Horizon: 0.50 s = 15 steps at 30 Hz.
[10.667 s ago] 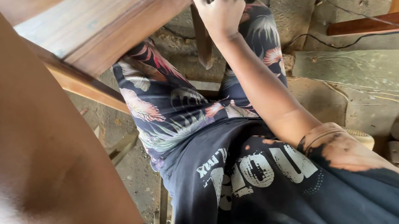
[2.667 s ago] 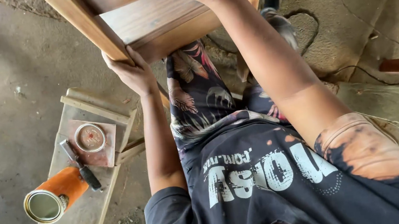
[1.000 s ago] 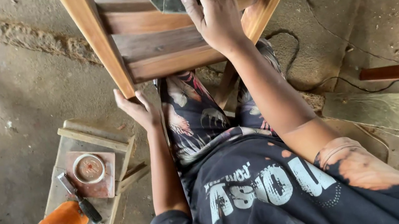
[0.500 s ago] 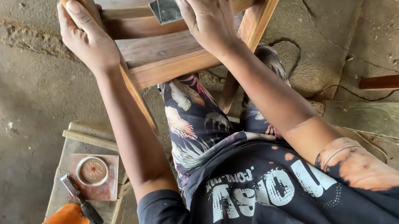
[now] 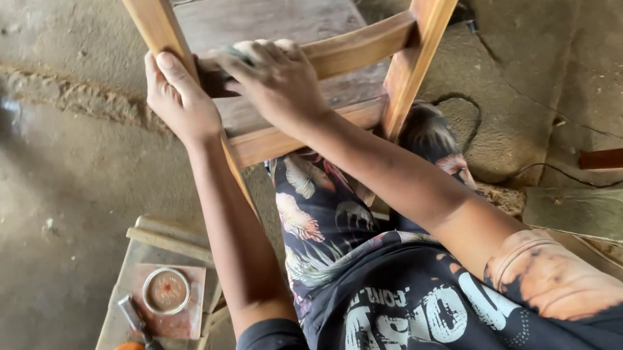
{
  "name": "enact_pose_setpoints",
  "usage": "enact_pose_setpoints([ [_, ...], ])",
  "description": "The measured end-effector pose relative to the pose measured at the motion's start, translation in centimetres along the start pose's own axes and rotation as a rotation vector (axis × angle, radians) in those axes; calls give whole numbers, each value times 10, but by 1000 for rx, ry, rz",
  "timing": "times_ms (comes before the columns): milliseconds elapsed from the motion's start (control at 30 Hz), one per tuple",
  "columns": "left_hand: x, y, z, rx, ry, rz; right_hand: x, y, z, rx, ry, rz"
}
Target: Sanding a wooden chair using a sanding block to smooth the surface and prepare it for finishing.
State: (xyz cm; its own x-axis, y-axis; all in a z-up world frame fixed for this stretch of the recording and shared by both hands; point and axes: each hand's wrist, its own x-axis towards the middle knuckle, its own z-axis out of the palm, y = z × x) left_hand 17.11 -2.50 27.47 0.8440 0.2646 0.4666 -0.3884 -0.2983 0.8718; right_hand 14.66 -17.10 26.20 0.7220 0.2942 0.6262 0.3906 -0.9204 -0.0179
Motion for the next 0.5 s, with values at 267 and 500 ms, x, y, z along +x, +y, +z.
enact_pose_setpoints([
  [267, -7, 1, -1, -77, -1, 11, -75, 84, -38, 131, -60, 239],
  [500, -2, 0, -2, 22, 47, 23, -9, 16, -4, 264, 77, 27],
])
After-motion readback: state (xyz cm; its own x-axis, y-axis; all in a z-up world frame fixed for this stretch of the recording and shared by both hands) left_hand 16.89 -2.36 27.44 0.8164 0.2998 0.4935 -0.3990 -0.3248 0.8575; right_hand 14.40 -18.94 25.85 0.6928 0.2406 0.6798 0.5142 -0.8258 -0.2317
